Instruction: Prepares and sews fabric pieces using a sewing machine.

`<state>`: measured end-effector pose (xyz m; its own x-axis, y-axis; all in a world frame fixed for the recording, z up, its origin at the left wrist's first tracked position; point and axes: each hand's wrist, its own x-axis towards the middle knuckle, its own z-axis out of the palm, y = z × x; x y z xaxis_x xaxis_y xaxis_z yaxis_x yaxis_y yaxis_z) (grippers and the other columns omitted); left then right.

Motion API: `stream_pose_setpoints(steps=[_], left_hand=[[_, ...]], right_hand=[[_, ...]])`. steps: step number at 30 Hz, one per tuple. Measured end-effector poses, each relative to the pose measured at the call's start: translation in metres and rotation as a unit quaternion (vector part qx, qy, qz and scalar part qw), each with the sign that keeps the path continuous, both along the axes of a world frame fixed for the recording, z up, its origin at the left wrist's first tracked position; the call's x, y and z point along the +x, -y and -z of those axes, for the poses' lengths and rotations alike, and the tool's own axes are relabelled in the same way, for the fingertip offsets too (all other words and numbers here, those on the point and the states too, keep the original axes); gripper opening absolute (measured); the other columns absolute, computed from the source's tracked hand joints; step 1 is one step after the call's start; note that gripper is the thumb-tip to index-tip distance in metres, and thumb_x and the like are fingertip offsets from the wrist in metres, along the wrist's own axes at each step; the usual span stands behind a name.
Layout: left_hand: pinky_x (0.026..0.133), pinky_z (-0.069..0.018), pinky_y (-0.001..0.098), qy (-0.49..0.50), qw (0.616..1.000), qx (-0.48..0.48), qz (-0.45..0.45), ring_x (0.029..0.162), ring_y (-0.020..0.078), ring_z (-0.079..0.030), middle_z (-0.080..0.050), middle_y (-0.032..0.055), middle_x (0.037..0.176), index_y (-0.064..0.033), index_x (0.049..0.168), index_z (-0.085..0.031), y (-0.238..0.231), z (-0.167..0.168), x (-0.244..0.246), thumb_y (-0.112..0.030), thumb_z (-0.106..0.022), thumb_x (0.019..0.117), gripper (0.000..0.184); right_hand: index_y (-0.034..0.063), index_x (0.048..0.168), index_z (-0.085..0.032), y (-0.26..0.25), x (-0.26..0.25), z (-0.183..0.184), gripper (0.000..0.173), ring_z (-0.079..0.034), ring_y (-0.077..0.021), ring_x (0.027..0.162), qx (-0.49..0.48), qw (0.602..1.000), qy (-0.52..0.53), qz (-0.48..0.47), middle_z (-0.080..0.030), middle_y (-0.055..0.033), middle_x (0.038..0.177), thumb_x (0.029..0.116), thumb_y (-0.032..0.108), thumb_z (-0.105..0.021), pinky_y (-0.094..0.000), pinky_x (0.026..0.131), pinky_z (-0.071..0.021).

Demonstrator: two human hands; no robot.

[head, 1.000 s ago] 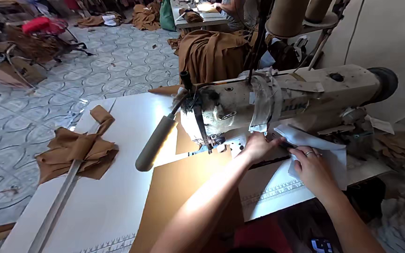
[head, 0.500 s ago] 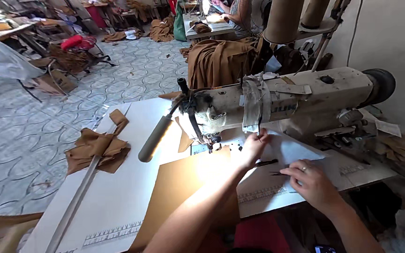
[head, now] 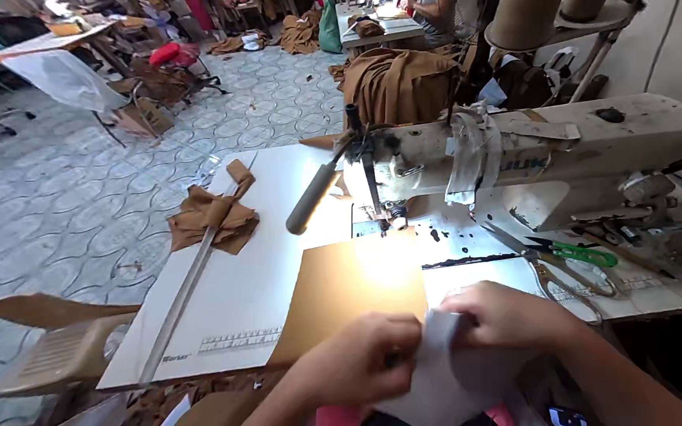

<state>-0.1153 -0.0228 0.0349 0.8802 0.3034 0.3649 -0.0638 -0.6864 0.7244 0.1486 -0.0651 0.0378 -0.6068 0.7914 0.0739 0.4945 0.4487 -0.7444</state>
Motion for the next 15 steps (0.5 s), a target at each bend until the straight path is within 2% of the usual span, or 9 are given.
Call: stream_pose_setpoints(steps=[1, 2, 3, 5, 7, 9, 11, 12, 15], left_hand=[[0.064, -0.0484, 0.0153, 0.036, 0.997, 0.044, -0.058, 0.073, 0.0055, -0.060, -0.063, 0.0077, 0.080, -0.0026, 0.081, -0.060, 0.000, -0.007, -0.007, -0.012, -0.060, 0.0904, 0.013], [0.069, -0.0507, 0.0138, 0.064, 0.986, 0.097, -0.118, 0.079, 0.0035, -0.062, -0.065, 0.0060, 0.085, -0.0049, 0.081, -0.059, 0.002, -0.016, -0.015, -0.015, -0.060, 0.0924, 0.015], [0.077, -0.0526, 0.0146, 0.080, 0.974, 0.143, -0.156, 0.089, 0.0029, -0.065, -0.068, 0.0037, 0.091, -0.0079, 0.081, -0.058, 0.007, -0.027, -0.025, -0.019, -0.060, 0.0949, 0.018], [0.101, -0.0488, 0.0209, 0.097, 0.968, 0.183, -0.142, 0.111, 0.0042, -0.063, -0.067, 0.0000, 0.103, -0.0120, 0.085, -0.053, 0.022, -0.043, -0.043, -0.022, -0.056, 0.1030, 0.020], [0.114, -0.0395, 0.0274, 0.090, 0.975, 0.177, -0.104, 0.120, 0.0059, -0.061, -0.069, -0.0011, 0.110, -0.0133, 0.088, -0.054, 0.025, -0.038, -0.051, -0.021, -0.053, 0.1042, 0.018], [0.108, -0.0443, 0.0258, 0.046, 0.985, 0.135, -0.092, 0.113, 0.0054, -0.065, -0.074, -0.0018, 0.107, -0.0140, 0.085, -0.060, 0.015, -0.009, -0.055, -0.026, -0.057, 0.1011, 0.020], [0.085, -0.0530, 0.0247, 0.001, 0.988, 0.097, -0.123, 0.094, 0.0082, -0.069, -0.075, 0.0013, 0.098, -0.0108, 0.085, -0.067, 0.000, 0.026, -0.059, -0.027, -0.060, 0.0977, 0.022], [0.080, -0.0559, 0.0285, -0.020, 0.981, 0.093, -0.167, 0.090, 0.0121, -0.071, -0.076, 0.0038, 0.096, -0.0085, 0.086, -0.071, -0.007, 0.040, -0.060, -0.025, -0.059, 0.0967, 0.023], [0.089, -0.0575, 0.0453, -0.080, 0.932, 0.076, -0.346, 0.104, 0.0276, -0.071, -0.074, 0.0133, 0.110, -0.0006, 0.096, -0.074, -0.026, 0.063, -0.059, -0.019, -0.061, 0.0926, 0.023]], right_hand=[[-0.0064, 0.096, -0.072, -0.006, -0.015, -0.005, 0.017, -0.066, -0.0311, 0.068, 0.033, 0.999, 0.026, 0.009, -0.069, -0.0202, 0.079, 0.0905, 0.009, -0.069, -0.0476, 0.064, -0.0526], [-0.0033, 0.089, -0.072, -0.009, -0.025, -0.006, 0.013, -0.067, -0.0289, 0.066, 0.127, 0.991, 0.013, 0.049, -0.068, -0.0174, 0.074, 0.0917, 0.008, -0.066, -0.0443, 0.062, -0.0542], [0.0020, 0.086, -0.072, -0.013, -0.033, -0.006, 0.012, -0.067, -0.0197, 0.067, 0.244, 0.964, -0.036, 0.102, -0.068, -0.0116, 0.073, 0.0924, 0.009, -0.064, -0.0326, 0.062, -0.0544], [0.0045, 0.099, -0.070, -0.017, -0.044, -0.013, 0.014, -0.068, -0.0067, 0.095, 0.368, 0.906, -0.154, 0.141, -0.072, -0.0087, 0.094, 0.1021, 0.013, -0.059, -0.0155, 0.085, -0.0541], [0.0048, 0.104, -0.067, -0.020, -0.052, -0.006, 0.015, -0.067, -0.0077, 0.108, 0.407, 0.884, -0.184, 0.136, -0.070, -0.0112, 0.106, 0.1054, 0.015, -0.055, -0.0156, 0.095, -0.0521], [0.0070, 0.099, -0.069, -0.020, -0.054, 0.026, 0.014, -0.068, -0.0132, 0.106, 0.387, 0.898, -0.145, 0.150, -0.071, -0.0133, 0.106, 0.1026, 0.013, -0.057, -0.0207, 0.092, -0.0542], [0.0072, 0.091, -0.076, -0.015, -0.050, 0.064, 0.015, -0.073, -0.0197, 0.099, 0.341, 0.921, -0.074, 0.173, -0.075, -0.0140, 0.102, 0.0939, 0.011, -0.062, -0.0287, 0.085, -0.0586], [0.0081, 0.091, -0.078, -0.009, -0.048, 0.079, 0.016, -0.074, -0.0216, 0.098, 0.318, 0.932, -0.031, 0.174, -0.076, -0.0125, 0.103, 0.0916, 0.013, -0.062, -0.0326, 0.085, -0.0595], [0.0144, 0.091, -0.078, 0.013, -0.043, 0.101, 0.019, -0.074, -0.0221, 0.101, 0.285, 0.944, 0.036, 0.160, -0.077, -0.0068, 0.104, 0.0935, 0.021, -0.060, -0.0408, 0.088, -0.0587]])
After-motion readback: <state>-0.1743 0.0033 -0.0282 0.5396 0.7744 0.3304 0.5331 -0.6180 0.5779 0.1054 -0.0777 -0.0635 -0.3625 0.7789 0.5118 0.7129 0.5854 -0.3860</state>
